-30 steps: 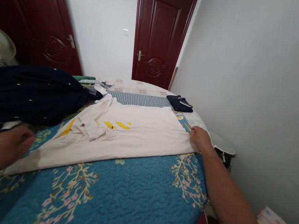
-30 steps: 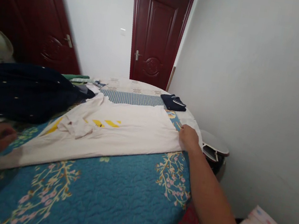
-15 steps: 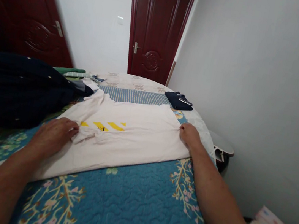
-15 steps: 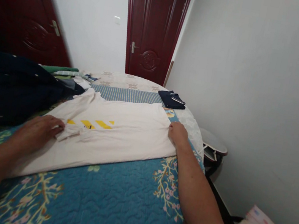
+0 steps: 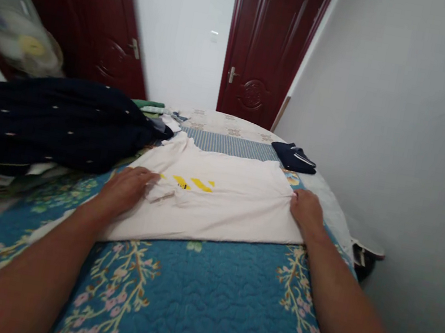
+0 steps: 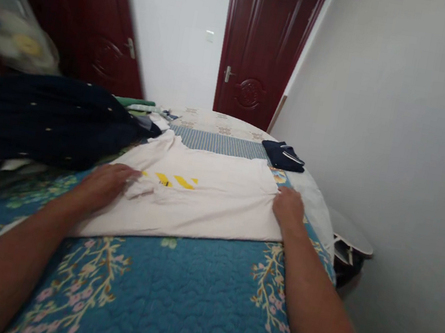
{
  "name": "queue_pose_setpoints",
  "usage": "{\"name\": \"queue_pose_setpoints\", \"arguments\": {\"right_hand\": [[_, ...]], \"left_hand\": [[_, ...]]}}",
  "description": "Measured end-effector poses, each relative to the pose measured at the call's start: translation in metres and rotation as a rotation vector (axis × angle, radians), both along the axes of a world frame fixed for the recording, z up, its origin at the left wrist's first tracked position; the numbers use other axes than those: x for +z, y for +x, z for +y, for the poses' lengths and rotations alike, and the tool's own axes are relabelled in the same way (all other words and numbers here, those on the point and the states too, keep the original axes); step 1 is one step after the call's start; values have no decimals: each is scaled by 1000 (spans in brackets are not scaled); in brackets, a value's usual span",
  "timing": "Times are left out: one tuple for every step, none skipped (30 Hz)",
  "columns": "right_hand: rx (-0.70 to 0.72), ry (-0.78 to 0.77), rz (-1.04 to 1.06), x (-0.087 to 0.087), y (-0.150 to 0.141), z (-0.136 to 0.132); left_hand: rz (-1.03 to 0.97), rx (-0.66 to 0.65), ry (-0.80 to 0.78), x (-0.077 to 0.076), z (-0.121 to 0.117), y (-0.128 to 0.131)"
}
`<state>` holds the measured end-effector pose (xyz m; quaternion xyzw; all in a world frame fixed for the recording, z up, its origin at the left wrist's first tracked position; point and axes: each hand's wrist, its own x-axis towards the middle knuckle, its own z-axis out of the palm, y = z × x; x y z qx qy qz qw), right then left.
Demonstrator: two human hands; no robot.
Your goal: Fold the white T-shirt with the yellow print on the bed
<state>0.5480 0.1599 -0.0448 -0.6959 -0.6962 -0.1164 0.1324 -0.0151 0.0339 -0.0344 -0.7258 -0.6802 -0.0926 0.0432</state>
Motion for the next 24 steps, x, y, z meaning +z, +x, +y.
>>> {"name": "queue_pose_setpoints", "arguments": {"right_hand": [[23, 38, -7, -3, 3, 1], [48, 54, -12, -6, 5, 3], [75, 56, -16, -9, 7, 5], [107, 39, -24, -12, 8, 7], [134, 15, -33, -15, 9, 8], [149, -7, -43, -18, 9, 9], [148, -23, -51, -19, 9, 10], [133, -28, -56, -21, 8, 10], [110, -24, -58, -22, 7, 9], [86, -14, -58, -23, 7, 8], [69, -4, -58, -23, 6, 7], [62, 8, -59, -23, 5, 6], [61, 23, -59, -23, 4, 4], [65, 43, -58, -22, 3, 3], [74, 69, -56, -20, 2, 1], [91, 103, -49, -18, 1, -1], [124, 141, -38, -16, -1, -3], [174, 179, -24, -12, -5, -5], [241, 213, -7, -8, -10, -8], [320, 240, 11, -4, -17, -11], [403, 261, 32, 1, -28, -16], [485, 273, 53, 6, -41, -21], [564, 276, 75, 12, -57, -28], [638, 272, 99, 17, -76, -35]], "left_hand": [[-15, -5, 10, 0, 0, 0], [-39, 13, 29, -1, 0, 1], [-65, 38, 48, -1, 0, 0], [-94, 58, 63, 0, -1, 1], [-128, 82, 80, 1, -2, 1], [-166, 106, 100, 2, -2, 1], [-209, 135, 128, 4, -4, 2], [-256, 164, 168, 6, -5, 3], [-308, 192, 217, 9, -6, 4], [-365, 218, 267, 12, -7, 5], [-429, 241, 306, 14, -8, 6], [-496, 261, 327, 17, -9, 6], [-559, 277, 326, 19, -10, 6], [-604, 291, 307, 20, -11, 6], [-618, 305, 283, 22, -12, 5], [-600, 316, 258, 23, -14, 4], [-555, 326, 232, 24, -15, 3], [-498, 334, 207, 25, -17, 3], [-443, 345, 188, 25, -19, 2], [-398, 356, 179, 27, -20, 2], [-365, 366, 185, 28, -22, 1], [-341, 377, 212, 30, -23, 2], [-329, 394, 255, 32, -25, 2], [-331, 413, 297, 34, -26, 1]]}}
